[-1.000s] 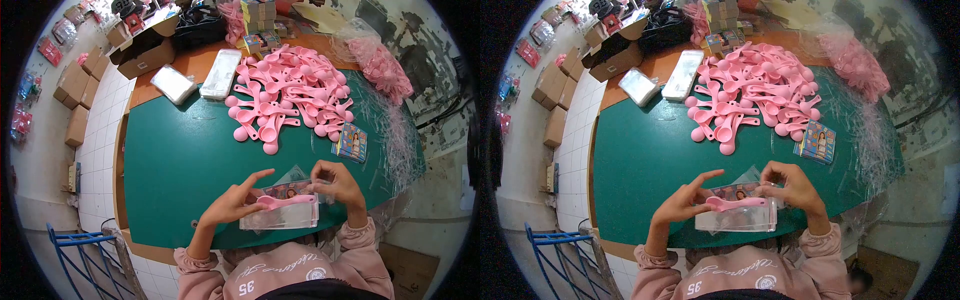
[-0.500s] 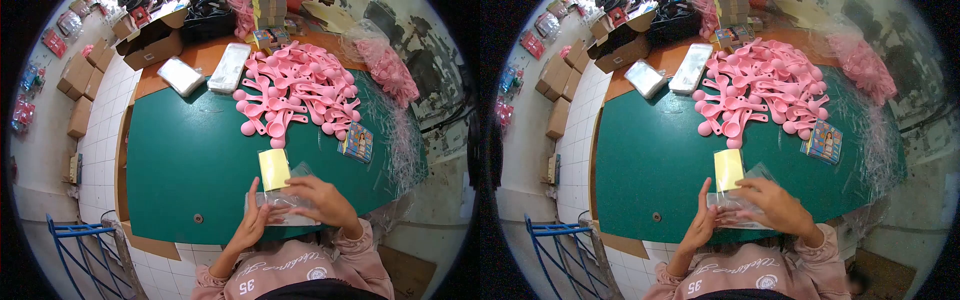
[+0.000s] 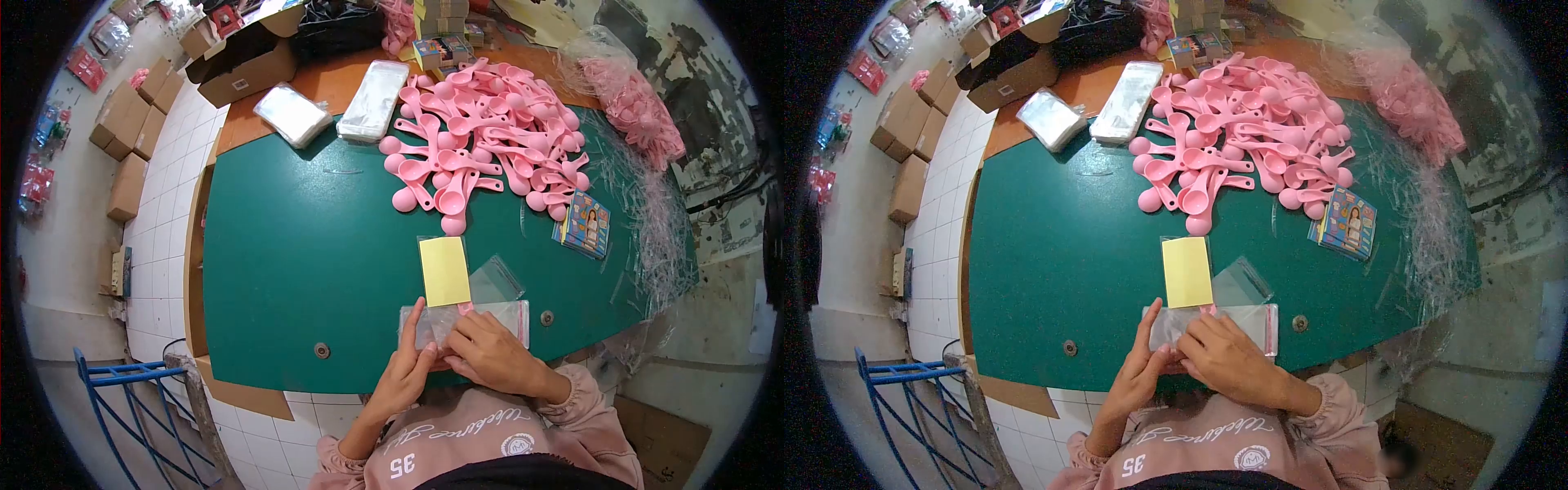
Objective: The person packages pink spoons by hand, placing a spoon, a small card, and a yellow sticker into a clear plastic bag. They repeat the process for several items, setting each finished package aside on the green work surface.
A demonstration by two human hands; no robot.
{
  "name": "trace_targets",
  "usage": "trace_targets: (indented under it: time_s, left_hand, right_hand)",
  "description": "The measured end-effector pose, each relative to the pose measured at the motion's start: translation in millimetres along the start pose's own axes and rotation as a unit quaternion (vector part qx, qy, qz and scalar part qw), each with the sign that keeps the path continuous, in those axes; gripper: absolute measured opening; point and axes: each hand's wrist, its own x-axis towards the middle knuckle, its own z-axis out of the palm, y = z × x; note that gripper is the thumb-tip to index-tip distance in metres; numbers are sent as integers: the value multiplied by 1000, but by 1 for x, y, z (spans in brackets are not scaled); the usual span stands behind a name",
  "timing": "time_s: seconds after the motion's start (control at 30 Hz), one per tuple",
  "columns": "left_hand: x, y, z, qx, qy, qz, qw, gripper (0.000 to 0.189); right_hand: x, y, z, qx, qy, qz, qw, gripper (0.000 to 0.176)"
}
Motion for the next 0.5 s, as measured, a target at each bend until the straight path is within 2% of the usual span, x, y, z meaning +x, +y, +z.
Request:
trace_targets:
  time_s: [0.1,0.13,0.2,0.3,0.37,0.4,0.43,0.47,0.5]
  left_hand:
    - [5,-3,-2,78,1,12,997,56]
    - [7,-4,-1,78,2,13,997,56]
    - [12,-7,3,-37,34,4,999,57]
    - [14,-1,6,23,64,24,997,56]
    - [16,2,3,-9,91,16,996,55]
    - [18,3,0,-41,118,8,992,53]
    - [18,5,-1,-40,117,8,992,53]
    - [17,7,-3,-62,83,-7,995,46]
    - [15,9,-4,-83,49,-21,995,41]
  right_hand:
    - [0,0,3,-39,12,-23,999,22]
    - [0,1,3,-40,9,-45,998,22]
    - [0,2,1,-42,7,-66,997,21]
    - [1,6,-9,-44,-8,-101,994,20]
    - [0,8,-25,102,-116,-124,980,19]
    - [0,12,-38,100,-115,-124,980,19]
    - [-2,20,-55,195,-147,-110,964,19]
    - [-5,33,-73,287,-178,-94,936,19]
    - [-12,58,-94,313,-167,-90,930,17]
